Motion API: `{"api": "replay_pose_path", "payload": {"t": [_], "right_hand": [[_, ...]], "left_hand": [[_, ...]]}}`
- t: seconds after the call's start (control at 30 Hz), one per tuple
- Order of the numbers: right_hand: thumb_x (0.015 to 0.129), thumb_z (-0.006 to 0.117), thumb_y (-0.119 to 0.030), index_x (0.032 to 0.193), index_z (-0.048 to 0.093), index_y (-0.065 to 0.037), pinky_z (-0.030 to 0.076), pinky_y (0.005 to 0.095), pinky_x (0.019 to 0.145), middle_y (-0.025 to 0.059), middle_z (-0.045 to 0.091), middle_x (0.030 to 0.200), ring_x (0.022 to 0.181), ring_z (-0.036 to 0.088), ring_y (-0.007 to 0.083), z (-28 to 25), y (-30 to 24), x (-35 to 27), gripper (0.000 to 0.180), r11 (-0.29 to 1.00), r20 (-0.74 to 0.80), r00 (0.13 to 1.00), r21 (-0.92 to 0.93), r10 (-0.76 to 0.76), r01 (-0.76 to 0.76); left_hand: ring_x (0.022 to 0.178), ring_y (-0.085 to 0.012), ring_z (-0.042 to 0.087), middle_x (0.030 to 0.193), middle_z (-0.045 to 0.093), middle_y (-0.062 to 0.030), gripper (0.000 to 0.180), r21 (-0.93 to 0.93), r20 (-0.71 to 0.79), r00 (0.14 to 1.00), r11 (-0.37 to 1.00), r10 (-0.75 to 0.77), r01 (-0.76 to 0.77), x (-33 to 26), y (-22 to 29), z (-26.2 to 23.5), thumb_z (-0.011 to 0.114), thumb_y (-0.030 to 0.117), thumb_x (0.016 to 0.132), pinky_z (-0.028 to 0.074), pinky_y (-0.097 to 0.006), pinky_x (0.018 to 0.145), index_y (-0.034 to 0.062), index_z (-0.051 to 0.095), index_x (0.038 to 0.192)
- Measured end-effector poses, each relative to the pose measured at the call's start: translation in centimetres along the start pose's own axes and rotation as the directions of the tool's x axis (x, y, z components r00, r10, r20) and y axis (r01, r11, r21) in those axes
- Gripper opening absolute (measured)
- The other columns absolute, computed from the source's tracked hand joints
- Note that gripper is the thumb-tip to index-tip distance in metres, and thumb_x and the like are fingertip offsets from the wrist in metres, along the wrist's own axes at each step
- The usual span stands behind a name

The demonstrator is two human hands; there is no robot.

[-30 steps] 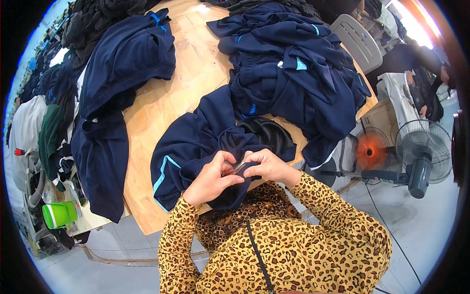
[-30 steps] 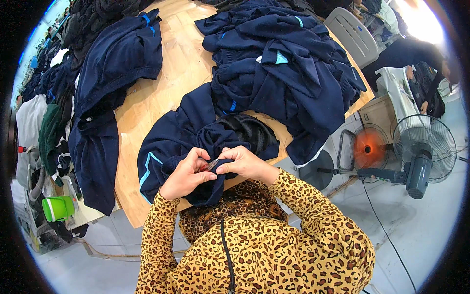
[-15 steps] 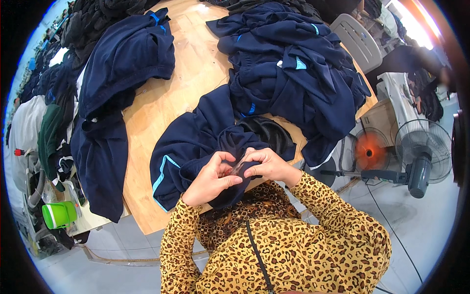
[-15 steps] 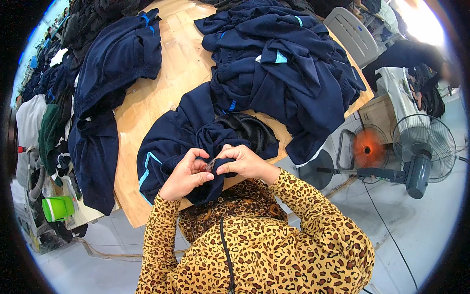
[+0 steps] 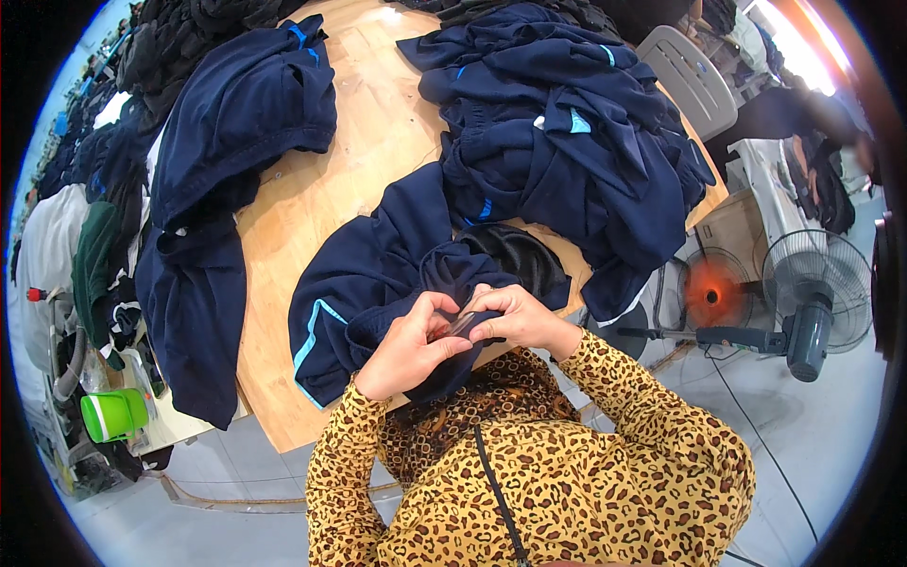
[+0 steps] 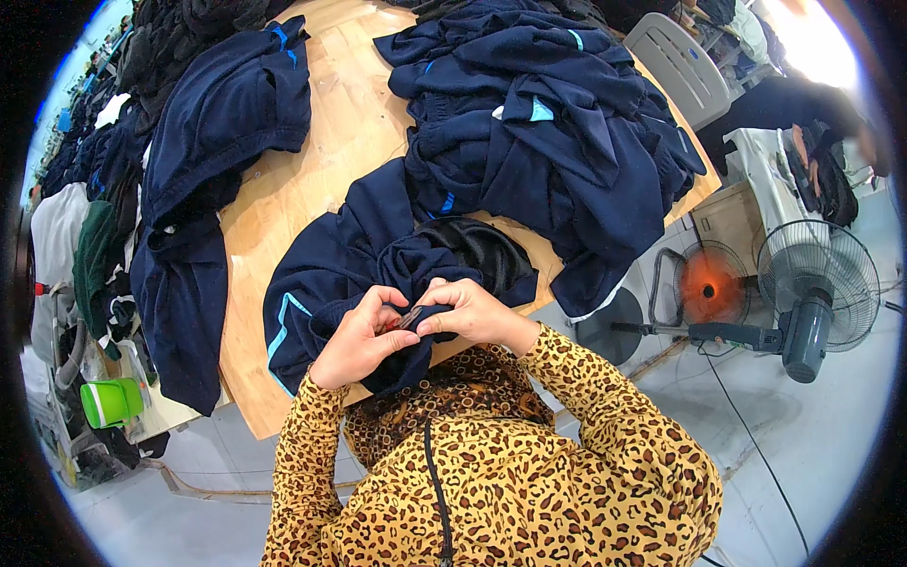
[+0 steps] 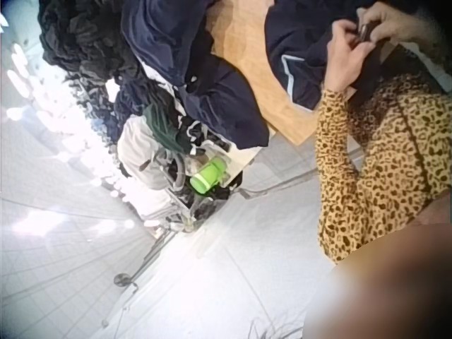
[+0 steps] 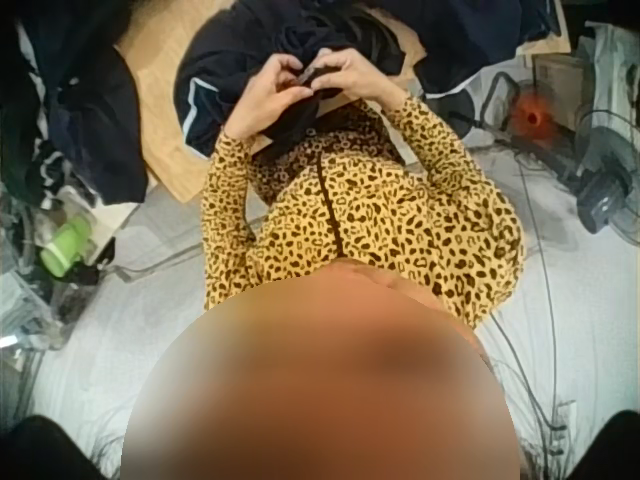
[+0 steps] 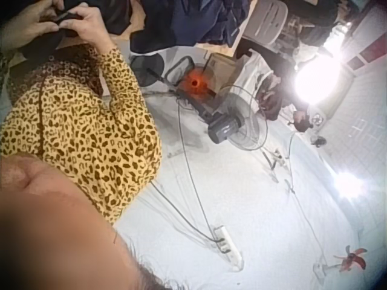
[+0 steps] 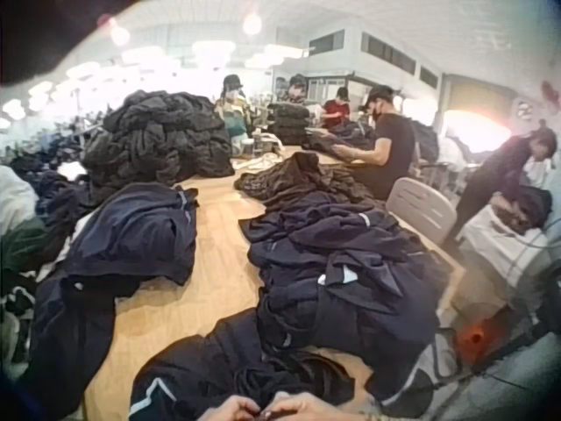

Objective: Trimming loose threads from navy blue garments using small thread snips.

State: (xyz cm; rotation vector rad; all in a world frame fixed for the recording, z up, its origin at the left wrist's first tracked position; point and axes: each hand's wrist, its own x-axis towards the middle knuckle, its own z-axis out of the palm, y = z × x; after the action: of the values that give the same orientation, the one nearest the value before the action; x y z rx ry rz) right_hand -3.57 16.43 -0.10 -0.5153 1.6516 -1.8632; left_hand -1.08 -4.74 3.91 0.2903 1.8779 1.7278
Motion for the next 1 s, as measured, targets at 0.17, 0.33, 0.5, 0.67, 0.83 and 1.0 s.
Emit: {"api": "replay_pose_path", "payload": {"t": [0.17,0.33,0.5,0.67,0.83,1.0], "right_hand": [[0.076,0.074,-0.012,0.089,0.070,-0.003,0.039,0.0228,0.071,-0.0042,0.053,0.074,0.078,0.047,0.0083,0.2,0.1,0.0,0.016,1.000,-0.024,1.000,0.017,0.012,-0.012],[0.075,0.076,-0.015,0.089,0.069,-0.002,0.037,0.0240,0.069,-0.0029,0.053,0.072,0.074,0.045,0.0088,-0.1,0.2,0.1,0.020,0.992,0.001,0.999,-0.123,-0.040,0.040],[0.073,0.077,-0.015,0.086,0.068,-0.002,0.038,0.0256,0.070,-0.0007,0.057,0.072,0.074,0.045,0.0108,0.2,-0.3,0.3,0.021,0.968,-0.001,0.996,-0.235,-0.087,0.084],[0.073,0.077,-0.015,0.085,0.068,-0.002,0.038,0.0266,0.072,-0.0001,0.060,0.074,0.075,0.046,0.0124,0.2,0.0,0.4,0.020,0.957,0.013,0.989,-0.248,-0.149,0.148],[0.072,0.076,-0.013,0.085,0.069,-0.004,0.039,0.0262,0.076,-0.0001,0.063,0.078,0.078,0.048,0.0130,0.3,-0.5,0.6,0.018,0.972,0.020,0.987,-0.172,-0.159,0.160],[0.071,0.077,-0.011,0.085,0.068,-0.002,0.038,0.0270,0.076,0.0010,0.064,0.081,0.079,0.048,0.0130,-0.1,-0.1,0.3,0.019,0.980,-0.010,0.991,-0.156,-0.131,0.128]], "left_hand": [[0.075,-0.0050,0.055,0.089,0.062,-0.0042,0.033,-0.385,-0.109,0.992,0.923,-0.058,0.012,0.1,-0.4,0.0,0.065,0.006,0.085,0.045,-0.022,0.062,0.0003,0.047,0.112],[0.065,-0.0116,0.056,0.081,0.059,-0.0057,0.015,0.267,-0.252,0.925,0.939,0.284,-0.215,0.6,0.1,1.1,0.067,0.004,0.081,0.046,-0.024,0.059,-0.0012,0.062,0.094],[0.063,-0.0252,0.060,0.081,0.059,-0.0110,0.013,0.463,-0.261,0.851,0.832,0.456,-0.304,0.9,-0.4,1.6,0.068,0.004,0.078,0.047,-0.030,0.056,-0.0006,0.063,0.090],[0.063,-0.0270,0.059,0.080,0.058,-0.0116,0.011,0.565,-0.327,0.772,0.768,0.545,-0.303,1.3,-1.2,2.8,0.067,0.005,0.079,0.047,-0.032,0.055,-0.0005,0.060,0.085],[0.057,-0.0181,0.054,0.076,0.057,-0.0061,0.011,0.322,-0.411,0.806,0.895,0.426,-0.309,1.5,-2.8,2.3,0.063,0.005,0.084,0.044,-0.025,0.053,-0.0003,0.055,0.086],[0.060,-0.0063,0.050,0.072,0.054,0.0015,0.008,-0.232,-0.280,0.960,0.969,0.011,-0.079,1.0,-1.3,1.4,0.062,0.005,0.086,0.041,-0.021,0.053,-0.0007,0.056,0.085]]}}
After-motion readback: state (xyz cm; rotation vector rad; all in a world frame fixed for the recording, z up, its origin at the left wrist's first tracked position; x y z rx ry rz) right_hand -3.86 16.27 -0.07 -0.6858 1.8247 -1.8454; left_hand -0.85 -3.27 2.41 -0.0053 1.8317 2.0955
